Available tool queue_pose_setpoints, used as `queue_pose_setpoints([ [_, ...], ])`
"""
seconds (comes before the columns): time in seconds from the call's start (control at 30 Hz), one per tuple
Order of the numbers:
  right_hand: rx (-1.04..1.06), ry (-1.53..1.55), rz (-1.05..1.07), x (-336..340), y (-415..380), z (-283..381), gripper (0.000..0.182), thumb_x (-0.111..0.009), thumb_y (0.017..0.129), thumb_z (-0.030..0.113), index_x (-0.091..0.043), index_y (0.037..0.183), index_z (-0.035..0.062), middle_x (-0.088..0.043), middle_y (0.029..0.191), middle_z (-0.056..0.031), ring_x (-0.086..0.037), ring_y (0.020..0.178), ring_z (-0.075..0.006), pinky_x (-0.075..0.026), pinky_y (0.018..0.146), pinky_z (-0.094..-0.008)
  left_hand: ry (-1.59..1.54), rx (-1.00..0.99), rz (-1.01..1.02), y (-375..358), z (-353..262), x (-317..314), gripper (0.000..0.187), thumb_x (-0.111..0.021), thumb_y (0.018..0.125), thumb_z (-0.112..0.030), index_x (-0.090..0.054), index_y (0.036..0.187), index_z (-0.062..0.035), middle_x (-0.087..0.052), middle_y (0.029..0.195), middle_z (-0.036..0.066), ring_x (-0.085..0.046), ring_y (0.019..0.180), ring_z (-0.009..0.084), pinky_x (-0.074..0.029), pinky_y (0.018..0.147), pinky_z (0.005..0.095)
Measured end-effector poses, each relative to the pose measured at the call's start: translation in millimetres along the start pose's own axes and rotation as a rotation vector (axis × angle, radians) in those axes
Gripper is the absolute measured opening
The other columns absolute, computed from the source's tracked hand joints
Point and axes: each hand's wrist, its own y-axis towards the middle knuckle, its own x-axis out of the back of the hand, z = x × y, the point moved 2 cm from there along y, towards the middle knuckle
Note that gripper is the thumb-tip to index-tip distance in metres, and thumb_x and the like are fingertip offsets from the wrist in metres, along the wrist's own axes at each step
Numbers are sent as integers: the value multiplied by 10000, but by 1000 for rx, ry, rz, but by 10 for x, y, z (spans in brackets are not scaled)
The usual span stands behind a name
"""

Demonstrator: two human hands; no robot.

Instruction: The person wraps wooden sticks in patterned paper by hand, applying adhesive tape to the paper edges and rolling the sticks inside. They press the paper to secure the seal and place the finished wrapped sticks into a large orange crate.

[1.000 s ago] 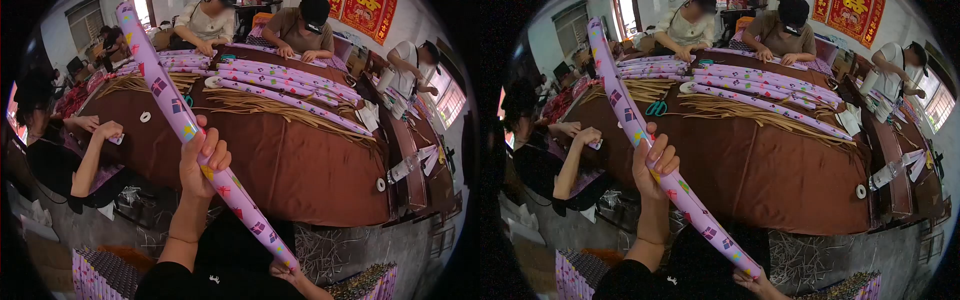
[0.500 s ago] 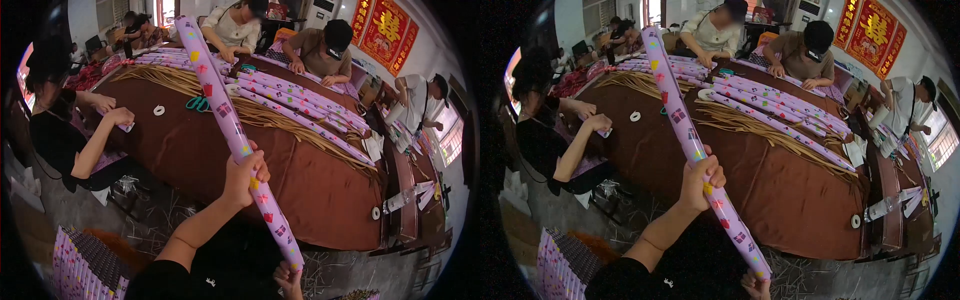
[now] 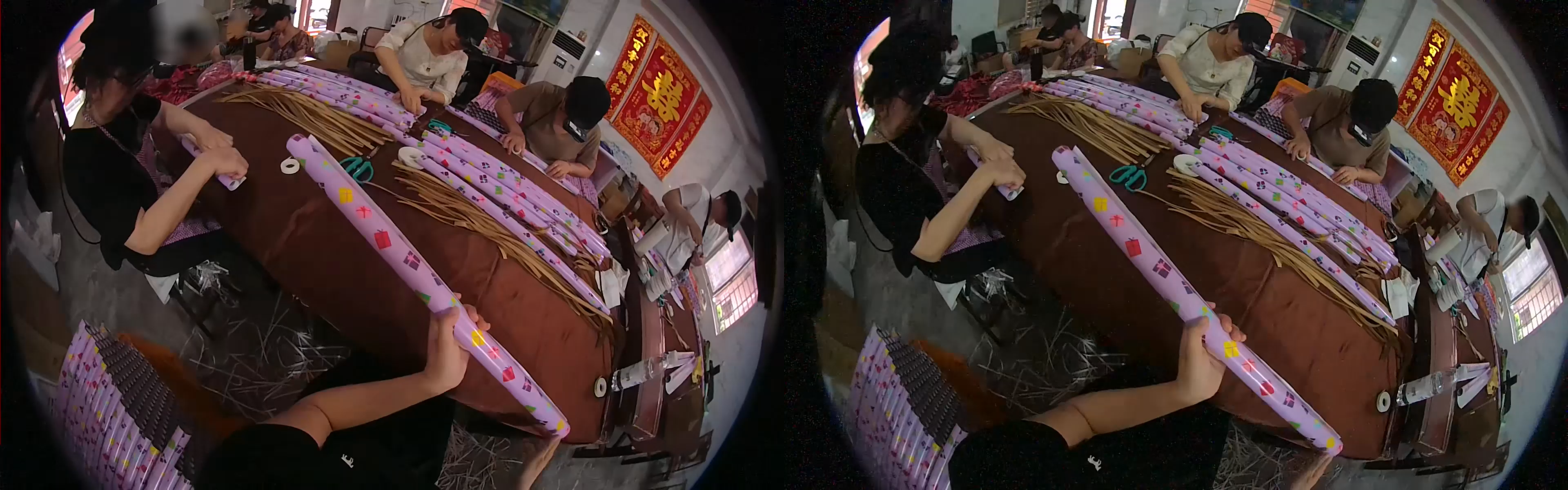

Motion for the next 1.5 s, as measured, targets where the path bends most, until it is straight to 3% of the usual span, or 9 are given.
queue_pose_setpoints([
  [0.17, 1013, -1382, -516, -725, -342, 935, 763, -530, 934, 524, -323, 1480, 32, -378, 1491, -186, -340, 1381, -352, -256, 1133, -485, 84, 40, -200, -210, 209, 105, 318, -523, 994, -238, -365, 1248, -129, -528, 1052, 83, -553, 1025, 244, -427, 1006, 435],
  [0.27, 1126, -1754, 112, -1763, -673, 1199, 846, -633, 809, 587, -427, 1389, 6, -417, 1451, -199, -325, 1399, -347, -211, 1157, -541, 91, 84, -248, -334, 309, 157, 279, -507, 1014, -233, -365, 1224, -116, -534, 1082, 83, -546, 1110, 254, -425, 1010, 436],
  [0.47, 1111, -1640, 650, -1877, -203, 906, 622, -685, 734, 347, -537, 1225, -6, -598, 1042, -187, -581, 968, -359, -434, 886, -508, 183, 240, -83, -493, 373, 227, 300, -499, 1020, -265, -424, 1216, -50, -505, 1325, 111, -519, 1184, 165, -441, 960, 328],
  [0.6, 1370, -1404, 475, -1422, 197, 758, 405, -571, 810, 270, -550, 1076, -34, -574, 932, -201, -559, 860, -395, -434, 822, -500, 440, 250, 209, -425, 11, 322, 592, -499, 1016, -271, -183, 1503, -155, -305, 1517, 95, -287, 1422, 247, -294, 1142, 426],
  [0.67, 1464, -1387, 404, -1218, 250, 808, 373, -548, 830, 255, -546, 1065, -35, -569, 936, -201, -553, 844, -399, -435, 809, -509, 185, 218, 106, -349, -600, 134, 736, -383, 970, -595, -161, 1529, -171, -316, 1528, 128, -330, 1402, 293, -281, 1141, 493],
  [0.8, 1672, -1297, 392, -1121, 233, 999, 361, -579, 804, 185, -526, 1089, -31, -569, 954, -198, -555, 859, -384, -430, 817, -510, 241, 233, 242, -278, -1680, -40, 887, -184, 895, -756, -225, 1526, -134, -345, 1515, 167, -411, 1342, 370, -314, 1103, 551],
  [1.07, 1779, -1148, 258, -1083, 235, 839, 430, -658, 759, 240, -554, 1100, -1, -591, 1010, -174, -557, 943, -357, -413, 876, -494, 366, 511, 331, -394, -2510, -240, 483, -287, 1000, -209, -445, 1363, 68, -344, 1486, 265, -473, 1281, 391, -443, 1018, 561],
  [1.2, 1872, -1218, 220, -861, 490, 730, 457, -687, 743, 266, -573, 1105, 12, -601, 1051, -162, -557, 995, -349, -393, 920, -481, 393, 606, 410, -354, -2676, -387, 439, -365, 978, -131, -458, 1350, 83, -368, 1472, 265, -468, 1293, 343, -444, 1042, 502],
  [1.5, 1814, -1029, 236, -1186, 162, 739, 396, -664, 794, 171, -566, 1148, 24, -595, 1134, -148, -542, 1074, -336, -399, 950, -470, 800, 980, 445, -307, -2837, -484, 285, -450, 1002, -131, -572, 1153, 77, -664, 1010, 139, -704, 814, 210, -601, 747, 292],
])
